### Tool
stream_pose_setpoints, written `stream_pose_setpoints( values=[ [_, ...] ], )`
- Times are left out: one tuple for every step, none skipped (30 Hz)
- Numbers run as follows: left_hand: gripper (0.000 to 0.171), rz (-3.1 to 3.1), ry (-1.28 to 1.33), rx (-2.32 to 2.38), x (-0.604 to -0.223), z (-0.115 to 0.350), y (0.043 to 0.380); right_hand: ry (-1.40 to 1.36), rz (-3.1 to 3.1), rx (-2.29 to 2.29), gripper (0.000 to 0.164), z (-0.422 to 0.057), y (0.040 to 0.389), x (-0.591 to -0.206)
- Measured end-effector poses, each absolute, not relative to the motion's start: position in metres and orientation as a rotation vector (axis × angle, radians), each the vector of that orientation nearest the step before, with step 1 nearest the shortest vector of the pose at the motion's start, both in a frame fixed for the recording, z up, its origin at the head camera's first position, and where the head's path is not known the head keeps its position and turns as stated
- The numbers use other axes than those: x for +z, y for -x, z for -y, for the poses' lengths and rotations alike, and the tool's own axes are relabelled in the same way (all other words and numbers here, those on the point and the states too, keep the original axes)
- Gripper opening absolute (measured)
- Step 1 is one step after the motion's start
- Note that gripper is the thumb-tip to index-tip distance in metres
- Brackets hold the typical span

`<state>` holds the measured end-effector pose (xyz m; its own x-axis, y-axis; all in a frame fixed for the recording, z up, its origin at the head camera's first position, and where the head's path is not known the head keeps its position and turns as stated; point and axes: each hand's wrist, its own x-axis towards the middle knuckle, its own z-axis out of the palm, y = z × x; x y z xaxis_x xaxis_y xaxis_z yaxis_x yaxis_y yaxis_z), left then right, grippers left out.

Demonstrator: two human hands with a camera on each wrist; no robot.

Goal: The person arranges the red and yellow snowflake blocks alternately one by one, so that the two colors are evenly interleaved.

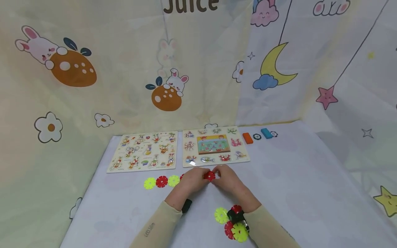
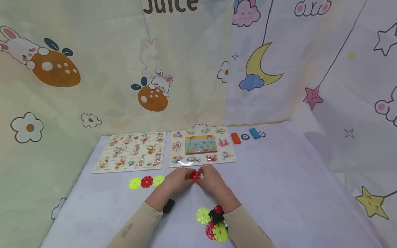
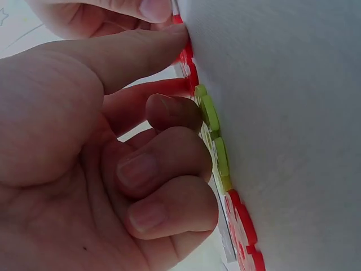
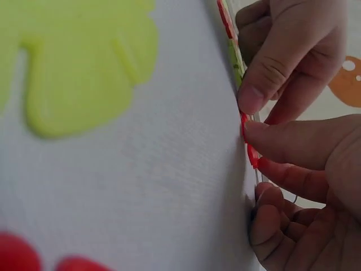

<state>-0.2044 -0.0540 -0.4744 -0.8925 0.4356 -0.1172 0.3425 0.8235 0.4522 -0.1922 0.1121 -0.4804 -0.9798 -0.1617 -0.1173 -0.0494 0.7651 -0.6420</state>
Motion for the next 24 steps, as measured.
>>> stream_pose_setpoints(
  values=[
    [0.042, -2.788, -0.597, 0.632, -0.475, 0.054, 0.204, 0.168, -2.786, -1.005, 0.04, -0.113, 0.19, -0.479],
    [0.043, -2.783, -0.595, 0.631, -0.475, 0.055, 0.204, 0.178, -2.781, -0.999, 0.043, -0.114, 0.188, -0.478],
    [0.044, -2.777, -0.593, 0.632, -0.476, 0.055, 0.204, 0.183, -2.771, -0.997, 0.045, -0.115, 0.185, -0.477],
    [0.046, -2.774, -0.59, 0.627, -0.476, 0.055, 0.204, 0.187, -2.759, -0.995, 0.046, -0.116, 0.18, -0.476],
    [0.046, -2.773, -0.593, 0.622, -0.476, 0.055, 0.204, 0.19, -2.752, -0.987, 0.047, -0.117, 0.176, -0.474],
    [0.047, -2.772, -0.595, 0.616, -0.477, 0.056, 0.204, 0.197, -2.742, -0.987, 0.047, -0.118, 0.171, -0.473],
    [0.047, -2.771, -0.594, 0.612, -0.477, 0.056, 0.204, 0.207, -2.732, -0.984, 0.046, -0.12, 0.165, -0.472],
    [0.047, -2.772, -0.595, 0.607, -0.477, 0.056, 0.204, 0.22, -2.722, -0.981, 0.044, -0.121, 0.159, -0.471],
    [0.047, -2.776, -0.6, 0.599, -0.477, 0.057, 0.204, 0.226, -2.705, -0.98, 0.043, -0.122, 0.153, -0.469],
    [0.047, -2.781, -0.604, 0.587, -0.477, 0.057, 0.204, 0.241, -2.69, -0.978, 0.042, -0.123, 0.146, -0.468],
    [0.047, -2.785, -0.607, 0.577, -0.477, 0.057, 0.204, 0.254, -2.671, -0.975, 0.041, -0.124, 0.14, -0.467],
    [0.047, -2.787, -0.609, 0.569, -0.477, 0.057, 0.204, 0.259, -2.65, -0.968, 0.04, -0.125, 0.133, -0.466],
    [0.047, -2.788, -0.611, 0.565, -0.477, 0.057, 0.204, 0.271, -2.632, -0.958, 0.04, -0.126, 0.127, -0.466],
    [0.047, -2.789, -0.614, 0.56, -0.477, 0.057, 0.205, 0.281, -2.612, -0.949, 0.04, -0.127, 0.121, -0.466],
    [0.047, -2.792, -0.62, 0.552, -0.477, 0.057, 0.205, 0.286, -2.594, -0.935, 0.04, -0.128, 0.115, -0.466],
    [0.047, -2.791, -0.618, 0.55, -0.477, 0.057, 0.204, 0.287, -2.58, -0.919, 0.04, -0.129, 0.11, -0.466],
    [0.047, -2.787, -0.621, 0.554, -0.477, 0.057, 0.204, 0.284, -2.574, -0.899, 0.04, -0.13, 0.105, -0.467],
    [0.047, -2.783, -0.623, 0.559, -0.477, 0.057, 0.204, 0.281, -2.573, -0.88, 0.041, -0.131, 0.102, -0.467],
    [0.047, -2.782, -0.626, 0.561, -0.477, 0.057, 0.204, 0.279, -2.574, -0.87, 0.041, -0.132, 0.099, -0.468],
    [0.047, -2.781, -0.627, 0.561, -0.478, 0.057, 0.204, 0.272, -2.575, -0.864, 0.041, -0.133, 0.096, -0.469],
    [0.047, -2.782, -0.629, 0.558, -0.478, 0.057, 0.204, 0.263, -2.577, -0.859, 0.041, -0.134, 0.095, -0.47],
    [0.047, -2.781, -0.628, 0.56, -0.478, 0.057, 0.204, 0.256, -2.58, -0.858, 0.041, -0.134, 0.094, -0.471],
    [0.047, -2.781, -0.624, 0.564, -0.479, 0.056, 0.204, 0.251, -2.583, -0.86, 0.041, -0.134, 0.093, -0.471],
    [0.047, -2.782, -0.623, 0.563, -0.479, 0.056, 0.204, 0.246, -2.583, -0.865, 0.041, -0.134, 0.093, -0.472]
  ],
)
